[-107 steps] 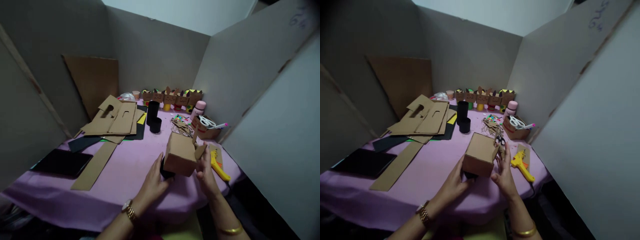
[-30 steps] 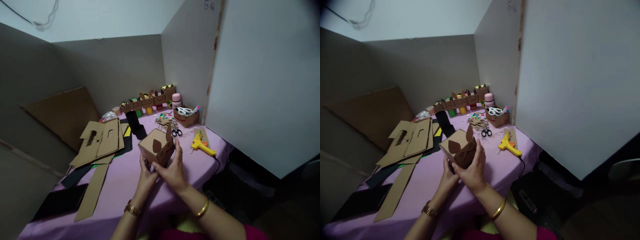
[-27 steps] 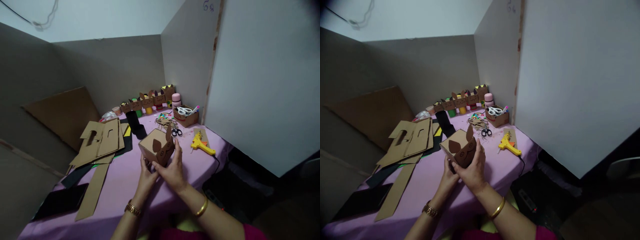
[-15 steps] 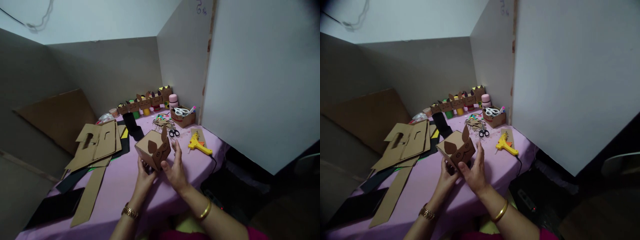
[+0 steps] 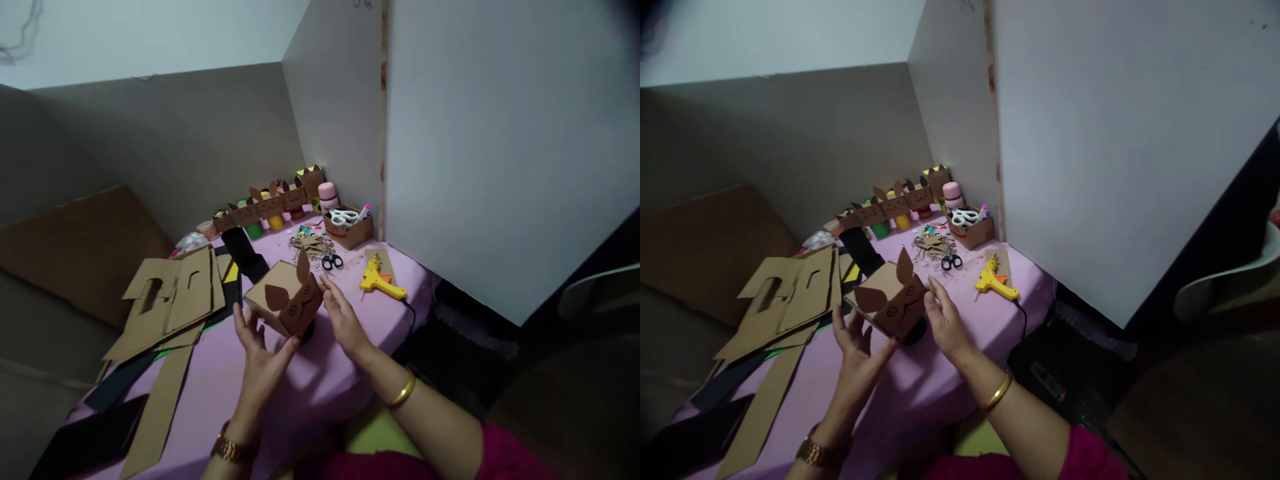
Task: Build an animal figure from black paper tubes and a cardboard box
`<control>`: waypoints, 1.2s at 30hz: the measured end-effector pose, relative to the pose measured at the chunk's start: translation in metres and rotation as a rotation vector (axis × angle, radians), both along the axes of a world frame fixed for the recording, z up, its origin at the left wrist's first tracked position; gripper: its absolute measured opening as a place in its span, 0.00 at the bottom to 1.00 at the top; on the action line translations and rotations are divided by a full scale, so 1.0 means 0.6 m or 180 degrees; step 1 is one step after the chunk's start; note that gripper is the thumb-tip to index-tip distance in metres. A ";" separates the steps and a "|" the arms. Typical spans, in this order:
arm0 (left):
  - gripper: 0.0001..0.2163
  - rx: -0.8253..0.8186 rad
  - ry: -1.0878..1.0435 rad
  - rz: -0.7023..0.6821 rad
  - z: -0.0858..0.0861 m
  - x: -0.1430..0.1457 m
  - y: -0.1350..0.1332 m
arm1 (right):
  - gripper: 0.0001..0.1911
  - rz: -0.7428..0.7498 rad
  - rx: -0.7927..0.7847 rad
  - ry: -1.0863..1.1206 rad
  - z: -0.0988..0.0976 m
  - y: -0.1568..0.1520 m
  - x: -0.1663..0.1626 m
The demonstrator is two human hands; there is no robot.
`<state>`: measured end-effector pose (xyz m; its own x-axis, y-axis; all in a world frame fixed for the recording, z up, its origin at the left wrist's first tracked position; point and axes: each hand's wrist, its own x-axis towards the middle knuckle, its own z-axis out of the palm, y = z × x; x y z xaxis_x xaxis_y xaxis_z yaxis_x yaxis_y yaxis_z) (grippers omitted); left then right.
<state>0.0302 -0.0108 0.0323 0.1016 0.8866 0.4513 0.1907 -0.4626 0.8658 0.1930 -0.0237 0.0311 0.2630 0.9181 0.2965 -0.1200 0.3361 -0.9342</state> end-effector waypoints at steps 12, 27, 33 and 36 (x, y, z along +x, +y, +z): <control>0.50 -0.0190 -0.0199 -0.0416 0.022 -0.009 0.010 | 0.35 0.0100 -0.0001 0.0059 0.010 -0.012 -0.001; 0.49 -0.0227 -0.0175 -0.0555 0.012 -0.021 0.008 | 0.28 0.0077 0.0059 0.0098 -0.008 -0.010 -0.009; 0.48 -0.0308 -0.0310 -0.0655 0.013 -0.020 0.007 | 0.27 0.0091 0.0015 0.0143 -0.008 -0.012 -0.012; 0.50 -0.0314 -0.0358 -0.0594 0.016 -0.024 0.006 | 0.27 0.0081 -0.0030 0.0161 -0.008 -0.014 -0.010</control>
